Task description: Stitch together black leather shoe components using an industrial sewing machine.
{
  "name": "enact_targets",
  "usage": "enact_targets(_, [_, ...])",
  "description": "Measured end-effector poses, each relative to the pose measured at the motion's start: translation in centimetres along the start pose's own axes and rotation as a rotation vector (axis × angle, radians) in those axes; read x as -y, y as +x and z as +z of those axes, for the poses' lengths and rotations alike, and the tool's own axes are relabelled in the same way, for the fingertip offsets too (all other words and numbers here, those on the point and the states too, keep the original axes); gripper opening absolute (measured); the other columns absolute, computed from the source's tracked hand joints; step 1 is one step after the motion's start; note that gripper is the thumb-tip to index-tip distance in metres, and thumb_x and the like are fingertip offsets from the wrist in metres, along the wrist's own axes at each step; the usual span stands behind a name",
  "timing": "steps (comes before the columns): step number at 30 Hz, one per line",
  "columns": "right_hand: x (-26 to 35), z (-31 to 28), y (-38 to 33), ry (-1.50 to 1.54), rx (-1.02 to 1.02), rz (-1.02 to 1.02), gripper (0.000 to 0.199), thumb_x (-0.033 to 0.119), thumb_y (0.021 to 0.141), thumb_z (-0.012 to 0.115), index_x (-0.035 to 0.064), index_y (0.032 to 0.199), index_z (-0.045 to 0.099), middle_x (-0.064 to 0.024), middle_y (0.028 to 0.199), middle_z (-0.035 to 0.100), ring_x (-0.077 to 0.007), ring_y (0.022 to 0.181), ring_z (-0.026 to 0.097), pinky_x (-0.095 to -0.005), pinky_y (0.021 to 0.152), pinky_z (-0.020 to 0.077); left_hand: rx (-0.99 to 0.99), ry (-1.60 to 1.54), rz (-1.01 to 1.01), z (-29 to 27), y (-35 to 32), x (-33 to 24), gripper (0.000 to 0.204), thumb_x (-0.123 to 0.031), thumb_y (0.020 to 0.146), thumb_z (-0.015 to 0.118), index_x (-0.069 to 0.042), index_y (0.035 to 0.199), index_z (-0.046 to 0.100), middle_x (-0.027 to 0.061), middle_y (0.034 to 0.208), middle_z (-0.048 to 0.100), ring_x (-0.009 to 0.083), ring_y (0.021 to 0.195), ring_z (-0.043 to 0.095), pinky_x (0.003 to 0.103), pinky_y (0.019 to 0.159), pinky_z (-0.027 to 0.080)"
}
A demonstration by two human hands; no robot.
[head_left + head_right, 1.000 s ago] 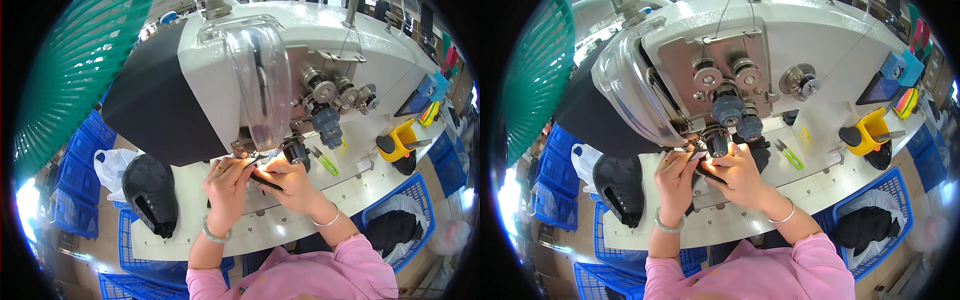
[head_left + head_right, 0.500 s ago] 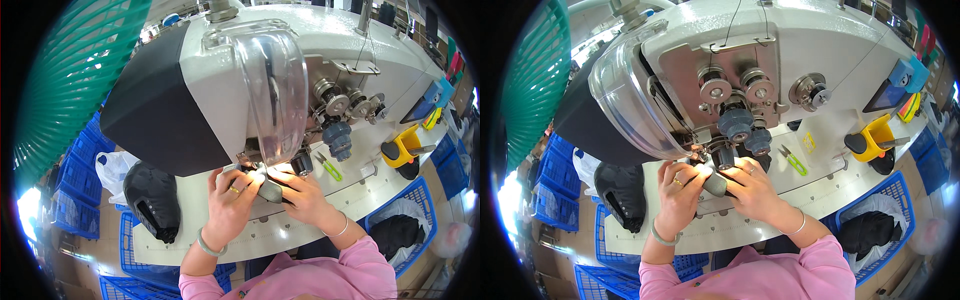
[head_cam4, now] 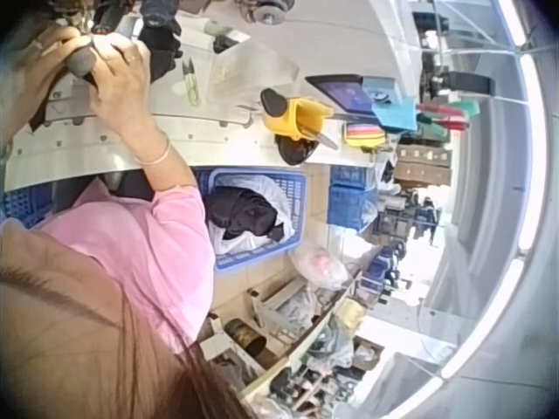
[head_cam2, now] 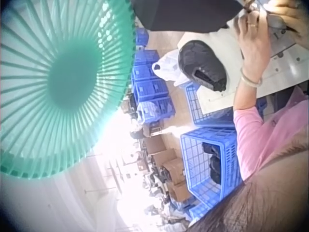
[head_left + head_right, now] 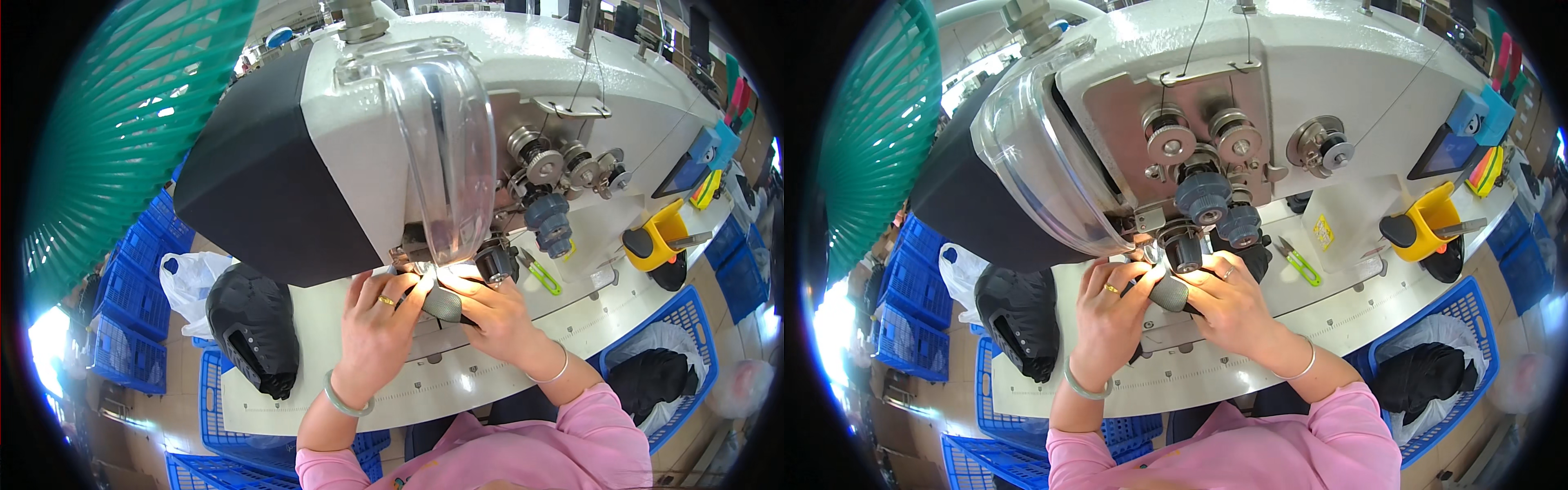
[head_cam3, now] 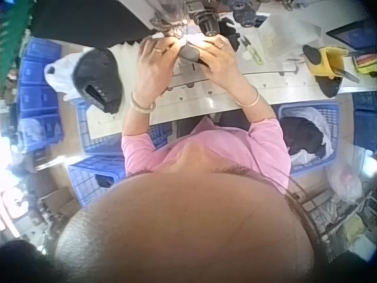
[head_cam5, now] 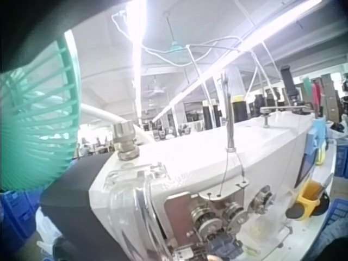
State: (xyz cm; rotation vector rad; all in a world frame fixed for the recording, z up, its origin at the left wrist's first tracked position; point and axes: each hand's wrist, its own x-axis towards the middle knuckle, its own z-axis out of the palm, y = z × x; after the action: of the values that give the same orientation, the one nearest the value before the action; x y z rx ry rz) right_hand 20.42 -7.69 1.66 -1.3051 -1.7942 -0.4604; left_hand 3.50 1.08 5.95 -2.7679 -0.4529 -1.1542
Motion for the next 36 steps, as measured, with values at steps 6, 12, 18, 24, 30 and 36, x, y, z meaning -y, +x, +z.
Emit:
enact_targets(6, [-0.1,0.1,-0.1,-0.003,-0.018,-0.007,0.044,-0.001,0.055,0.068,0.0054,0.099,0.066,-0.0024,0.099,0.064,-0.0256,0.098,0.055,-0.0445,0.090,0.0421,-0.007,0.056,-0.027,0.4,-0.7,-0.8,0.036,-0.001,0.065,0.071,-0.006,0.101,0.067,0.0045,0.099,0.061,0.0261,0.084,0.060,0.038,0.073,0.050])
enact_targets(12, [-0.2,0.4,-0.1,-0.006,0.112,0.062,0.038,0.008,0.064,0.074,0.0082,0.102,0.067,-0.0006,0.099,0.061,-0.0264,0.094,0.052,-0.0414,0.086,0.0370,-0.089,-0.211,-0.163,0.4,-0.2,0.1,0.019,0.002,0.071,0.070,-0.002,0.089,0.070,0.0095,0.085,0.064,0.0274,0.075,0.060,0.036,0.066,0.049])
enact_targets(18, [-1.2,0.3,1.6,0.283,0.095,0.013,0.033,0.011,0.073,0.074,0.0027,0.105,0.070,-0.0080,0.092,0.062,-0.0246,0.069,0.062,-0.0313,0.060,0.0489,-0.246,-0.269,-0.295,1.8,0.4,-0.2,0.012,-0.002,0.075,0.071,-0.004,0.086,0.069,0.0071,0.084,0.065,0.0260,0.073,0.058,0.034,0.063,0.047])
enact_targets(24, [-1.9,-0.3,1.0,0.238,0.178,-0.023,0.029,0.014,0.070,0.076,0.0090,0.098,0.071,-0.0012,0.103,0.061,-0.0252,0.092,0.056,-0.0386,0.077,0.0411,-0.121,-0.086,0.031,0.8,-0.3,0.7,0.022,-0.001,0.065,0.071,-0.005,0.086,0.067,0.0024,0.084,0.060,0.0226,0.078,0.059,0.035,0.068,0.049])
enact_targets(30, [-1.4,-1.5,0.8,0.104,0.195,-0.062,0.034,0.010,0.063,0.077,0.0110,0.096,0.068,-0.0022,0.105,0.059,-0.0256,0.098,0.055,-0.0400,0.080,0.0428,-0.105,-0.019,0.082,0.4,-0.6,0.2,0.026,-0.001,0.064,0.068,-0.004,0.089,0.069,0.0025,0.085,0.061,0.0214,0.084,0.060,0.035,0.076,0.051])
enact_targets(36, [-1.7,-1.6,0.5,0.040,0.121,-0.121,0.043,0.006,0.059,0.073,0.0093,0.102,0.067,-0.0024,0.111,0.059,-0.0237,0.106,0.053,-0.0401,0.086,0.0428,-0.089,-0.016,0.034,0.5,-0.7,-0.5,0.031,0.000,0.064,0.069,-0.006,0.094,0.070,0.0034,0.090,0.063,0.0235,0.085,0.060,0.037,0.076,0.051])
